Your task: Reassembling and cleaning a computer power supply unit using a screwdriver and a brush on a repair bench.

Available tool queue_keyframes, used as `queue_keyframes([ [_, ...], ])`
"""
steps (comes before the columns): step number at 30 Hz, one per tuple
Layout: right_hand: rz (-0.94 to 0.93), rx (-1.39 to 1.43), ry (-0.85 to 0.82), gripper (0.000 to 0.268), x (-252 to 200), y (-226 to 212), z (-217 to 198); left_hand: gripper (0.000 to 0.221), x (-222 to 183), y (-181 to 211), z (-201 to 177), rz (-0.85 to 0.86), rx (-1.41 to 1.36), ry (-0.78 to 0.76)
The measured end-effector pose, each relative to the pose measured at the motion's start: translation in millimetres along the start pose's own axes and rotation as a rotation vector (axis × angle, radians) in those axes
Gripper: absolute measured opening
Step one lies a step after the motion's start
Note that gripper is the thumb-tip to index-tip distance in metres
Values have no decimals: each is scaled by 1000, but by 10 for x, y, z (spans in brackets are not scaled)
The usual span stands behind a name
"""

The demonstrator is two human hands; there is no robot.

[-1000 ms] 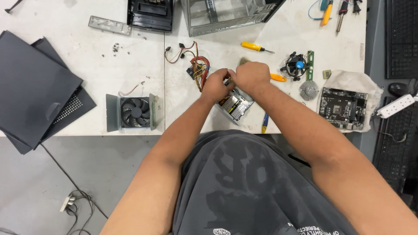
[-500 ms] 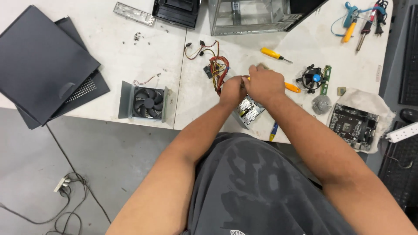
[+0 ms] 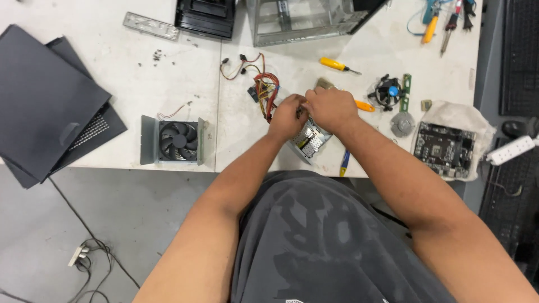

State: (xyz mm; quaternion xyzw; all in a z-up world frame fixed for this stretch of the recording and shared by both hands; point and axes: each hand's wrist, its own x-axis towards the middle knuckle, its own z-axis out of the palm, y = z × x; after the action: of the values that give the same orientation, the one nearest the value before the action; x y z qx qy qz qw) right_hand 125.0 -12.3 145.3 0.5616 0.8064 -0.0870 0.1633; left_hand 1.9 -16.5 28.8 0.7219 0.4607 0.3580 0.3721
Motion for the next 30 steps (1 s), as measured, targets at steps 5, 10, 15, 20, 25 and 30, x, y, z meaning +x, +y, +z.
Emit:
queue_keyframes([
  [5,205,125,-75,57,85,19,-73,21,48,37,-34,-115,-48,97],
  [10,108,59,1,34,101,3,-21,6,17,208,-190,-69,-71,116],
  [15,271,73,-64,55,199,52,-19,22,49,246,-203,-146,-89,18],
  [20,168,58,-65,46,119,-62,-145,12,50,162,-148,-142,18,26],
  [25,72,109,7,40,66,-98,-188,11,36,128,-144,-70,-25,0],
  [30,144,57,-14,42,117,-138,-157,22,70,-39,-105,-247,27,-88],
])
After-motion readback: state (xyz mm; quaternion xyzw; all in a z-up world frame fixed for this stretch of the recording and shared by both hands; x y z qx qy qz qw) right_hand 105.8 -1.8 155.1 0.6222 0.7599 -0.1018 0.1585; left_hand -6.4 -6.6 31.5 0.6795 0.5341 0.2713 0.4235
